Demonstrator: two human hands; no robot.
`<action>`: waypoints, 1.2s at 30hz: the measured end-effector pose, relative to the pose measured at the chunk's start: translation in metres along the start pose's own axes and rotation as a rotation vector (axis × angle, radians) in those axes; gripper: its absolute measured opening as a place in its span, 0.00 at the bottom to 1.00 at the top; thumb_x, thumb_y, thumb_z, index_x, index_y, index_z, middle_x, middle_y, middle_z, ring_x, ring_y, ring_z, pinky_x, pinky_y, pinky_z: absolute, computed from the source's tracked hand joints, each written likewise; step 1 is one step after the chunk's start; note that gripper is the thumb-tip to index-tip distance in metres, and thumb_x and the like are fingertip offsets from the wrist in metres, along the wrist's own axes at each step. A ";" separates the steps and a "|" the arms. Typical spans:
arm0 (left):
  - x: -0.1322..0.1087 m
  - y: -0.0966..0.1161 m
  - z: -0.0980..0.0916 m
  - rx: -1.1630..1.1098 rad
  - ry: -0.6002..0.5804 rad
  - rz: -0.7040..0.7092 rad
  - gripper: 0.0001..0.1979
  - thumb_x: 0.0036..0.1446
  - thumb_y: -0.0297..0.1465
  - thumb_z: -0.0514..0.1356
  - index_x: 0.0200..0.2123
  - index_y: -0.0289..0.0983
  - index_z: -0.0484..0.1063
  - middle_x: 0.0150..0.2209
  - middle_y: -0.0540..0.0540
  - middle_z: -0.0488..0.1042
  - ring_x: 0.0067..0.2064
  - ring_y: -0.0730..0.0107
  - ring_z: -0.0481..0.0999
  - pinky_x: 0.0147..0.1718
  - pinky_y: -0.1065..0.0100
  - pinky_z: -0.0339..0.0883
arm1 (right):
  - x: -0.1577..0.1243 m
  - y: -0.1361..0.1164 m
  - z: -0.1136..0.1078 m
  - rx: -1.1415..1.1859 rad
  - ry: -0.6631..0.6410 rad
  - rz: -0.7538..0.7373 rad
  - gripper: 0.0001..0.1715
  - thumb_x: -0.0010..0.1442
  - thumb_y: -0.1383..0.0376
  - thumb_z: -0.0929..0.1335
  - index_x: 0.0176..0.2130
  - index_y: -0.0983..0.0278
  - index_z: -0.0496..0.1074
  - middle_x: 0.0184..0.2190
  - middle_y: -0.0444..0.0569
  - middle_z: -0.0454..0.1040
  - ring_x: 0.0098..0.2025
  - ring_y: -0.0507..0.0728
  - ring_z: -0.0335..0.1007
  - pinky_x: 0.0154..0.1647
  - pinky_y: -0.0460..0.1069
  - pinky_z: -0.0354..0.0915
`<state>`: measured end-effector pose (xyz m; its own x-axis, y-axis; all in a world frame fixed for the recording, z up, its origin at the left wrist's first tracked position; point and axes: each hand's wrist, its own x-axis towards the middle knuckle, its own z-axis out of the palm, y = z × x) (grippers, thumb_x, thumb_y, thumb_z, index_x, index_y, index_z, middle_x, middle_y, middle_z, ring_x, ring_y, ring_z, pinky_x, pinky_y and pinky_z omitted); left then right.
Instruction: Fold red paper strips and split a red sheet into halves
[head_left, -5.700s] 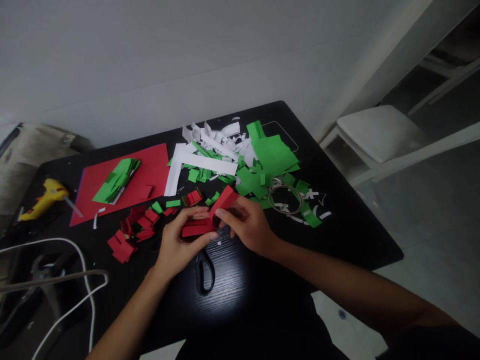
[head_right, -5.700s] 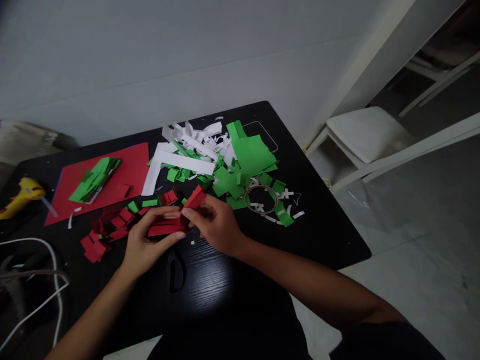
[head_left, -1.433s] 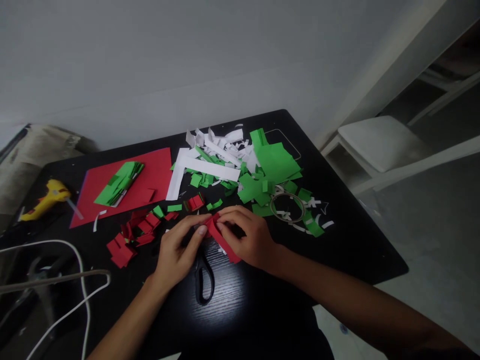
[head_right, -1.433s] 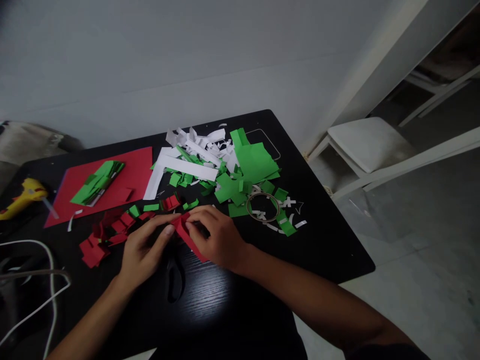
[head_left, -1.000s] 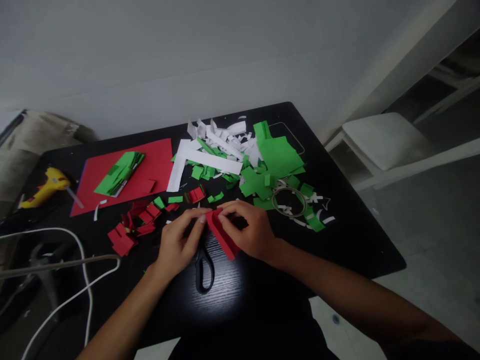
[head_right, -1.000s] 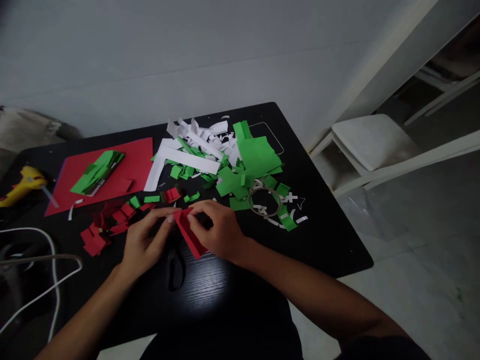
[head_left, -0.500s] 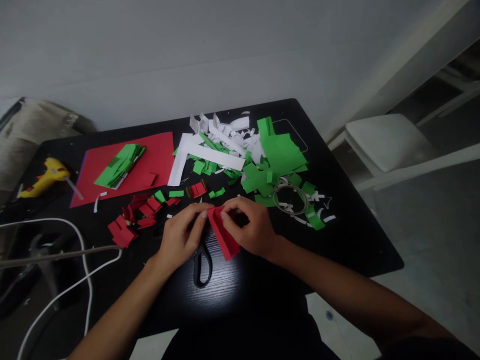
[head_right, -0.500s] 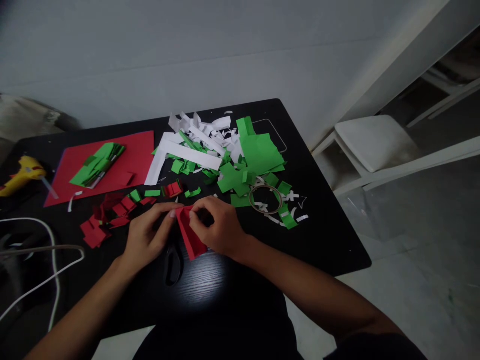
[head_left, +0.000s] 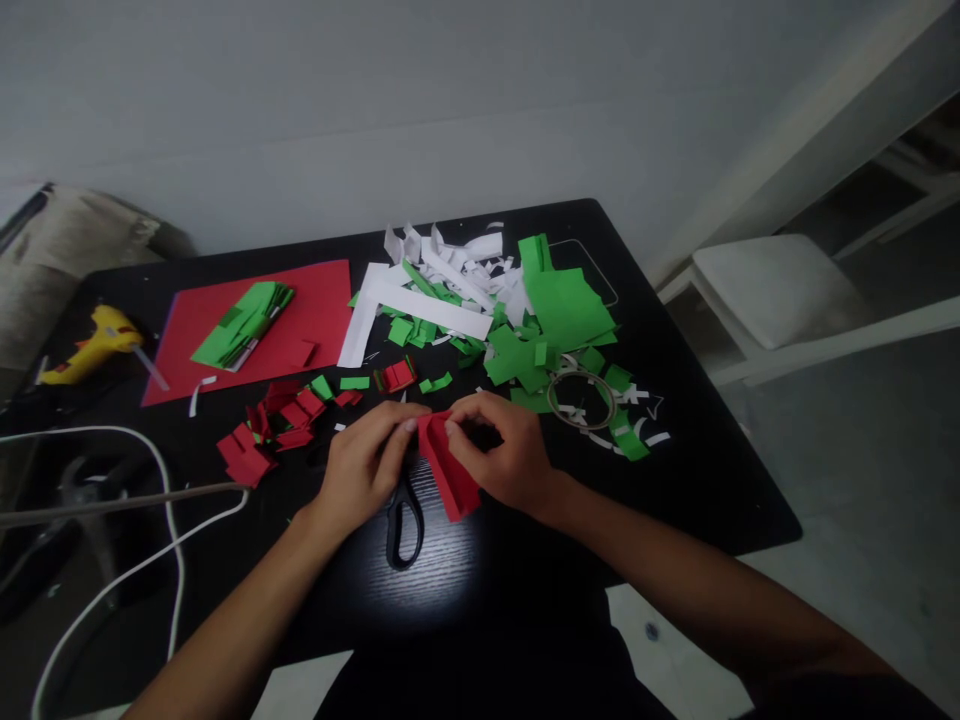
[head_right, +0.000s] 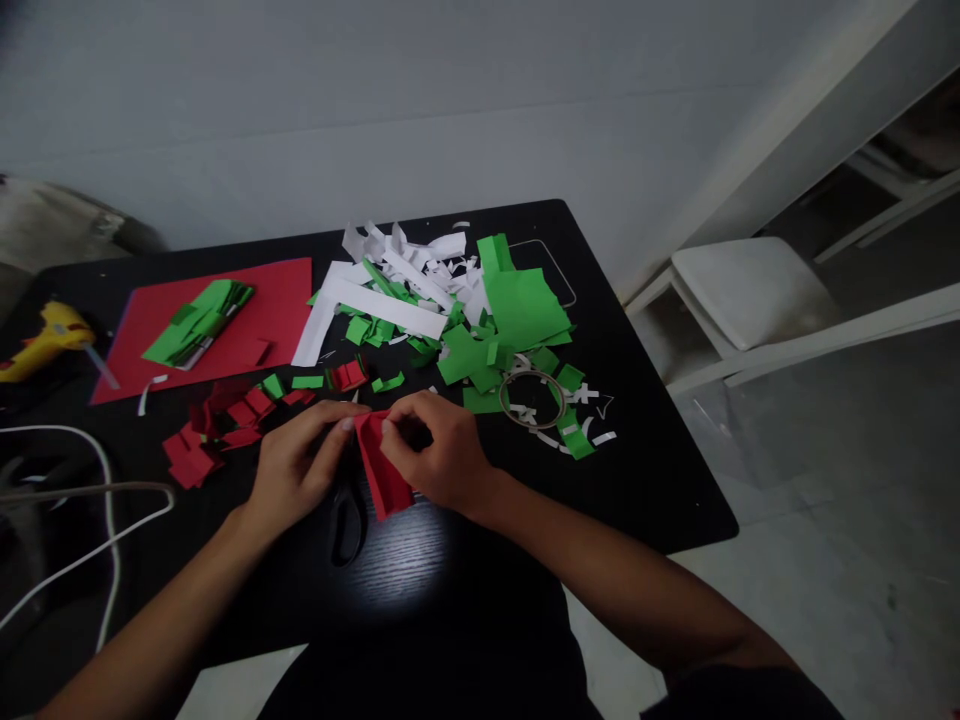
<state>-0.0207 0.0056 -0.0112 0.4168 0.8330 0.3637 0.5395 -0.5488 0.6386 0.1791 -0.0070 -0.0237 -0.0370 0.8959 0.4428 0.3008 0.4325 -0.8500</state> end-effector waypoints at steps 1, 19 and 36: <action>0.000 0.000 0.000 0.000 -0.002 0.004 0.10 0.70 0.25 0.55 0.48 0.37 0.76 0.45 0.45 0.82 0.44 0.69 0.82 0.46 0.70 0.74 | 0.000 0.000 0.000 0.003 -0.002 0.004 0.03 0.62 0.69 0.69 0.34 0.62 0.73 0.31 0.47 0.78 0.32 0.54 0.75 0.35 0.48 0.70; 0.001 0.007 -0.005 -0.219 -0.035 -0.159 0.12 0.71 0.33 0.55 0.50 0.37 0.76 0.45 0.43 0.82 0.44 0.65 0.82 0.45 0.66 0.75 | -0.002 -0.002 -0.001 -0.044 -0.019 -0.062 0.05 0.61 0.70 0.69 0.33 0.61 0.71 0.30 0.46 0.78 0.31 0.54 0.75 0.35 0.48 0.71; 0.002 0.017 0.004 -0.148 0.000 -0.121 0.05 0.65 0.29 0.62 0.43 0.38 0.75 0.39 0.46 0.80 0.39 0.69 0.79 0.39 0.67 0.73 | -0.005 -0.003 0.001 -0.077 -0.055 -0.188 0.06 0.64 0.72 0.68 0.36 0.60 0.70 0.33 0.49 0.79 0.37 0.56 0.77 0.41 0.51 0.74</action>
<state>-0.0076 -0.0022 -0.0018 0.3557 0.8923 0.2779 0.4721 -0.4282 0.7706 0.1779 -0.0127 -0.0239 -0.1506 0.8052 0.5736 0.3558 0.5854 -0.7285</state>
